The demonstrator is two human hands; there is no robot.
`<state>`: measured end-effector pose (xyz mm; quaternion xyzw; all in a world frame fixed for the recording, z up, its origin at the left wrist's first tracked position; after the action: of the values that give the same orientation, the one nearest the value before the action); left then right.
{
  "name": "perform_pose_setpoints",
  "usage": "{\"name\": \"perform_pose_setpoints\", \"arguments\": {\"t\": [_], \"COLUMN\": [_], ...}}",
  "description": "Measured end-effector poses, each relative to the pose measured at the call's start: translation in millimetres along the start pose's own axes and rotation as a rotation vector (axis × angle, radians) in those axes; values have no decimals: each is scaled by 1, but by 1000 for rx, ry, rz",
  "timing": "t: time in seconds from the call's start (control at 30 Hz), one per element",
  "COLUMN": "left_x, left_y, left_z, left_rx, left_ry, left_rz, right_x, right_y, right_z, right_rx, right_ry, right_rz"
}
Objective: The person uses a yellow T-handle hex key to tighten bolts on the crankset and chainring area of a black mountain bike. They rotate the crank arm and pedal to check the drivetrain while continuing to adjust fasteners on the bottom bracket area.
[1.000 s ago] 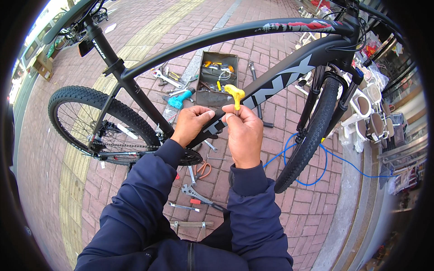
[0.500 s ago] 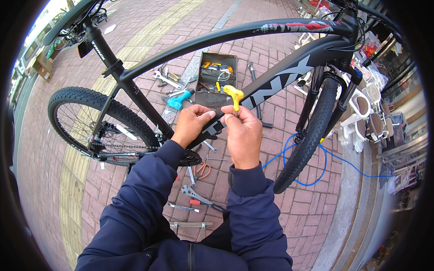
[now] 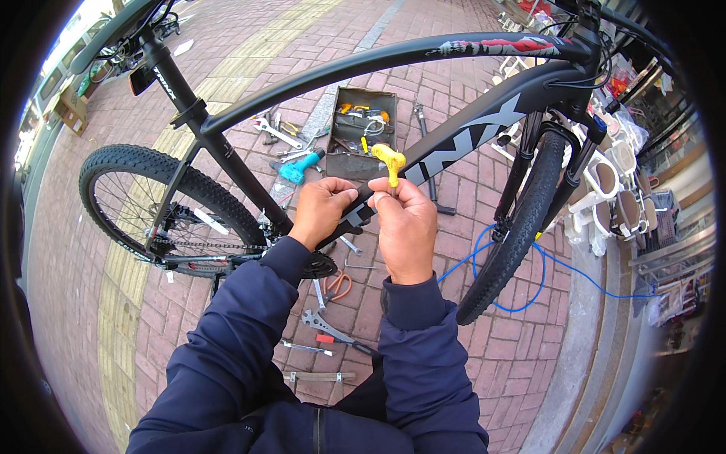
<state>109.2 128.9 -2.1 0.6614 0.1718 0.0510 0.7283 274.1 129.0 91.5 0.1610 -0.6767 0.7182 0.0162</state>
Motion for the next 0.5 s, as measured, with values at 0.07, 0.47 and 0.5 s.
{"name": "perform_pose_setpoints", "arguments": {"t": [0.07,0.47,0.5], "left_x": [0,-2,-2], "left_y": [4,11,13], "left_z": [1,1,1], "left_rx": [108,168,221], "left_ry": [10,15,28], "left_rz": [21,27,73], "right_x": [1,4,4], "right_y": [0,3,2], "right_z": [0,-1,-1], "right_rx": [-11,-15,-21], "right_ry": [-11,-13,-11], "right_rz": [15,49,49]}}
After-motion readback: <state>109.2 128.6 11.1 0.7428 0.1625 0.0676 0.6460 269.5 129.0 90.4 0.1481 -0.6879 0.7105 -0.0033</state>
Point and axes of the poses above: each hand's wrist, its own z-axis away from the middle knuckle, its own x-axis out of the palm, y = z × x, the point moved 4 cm from there along -z, towards the middle knuckle
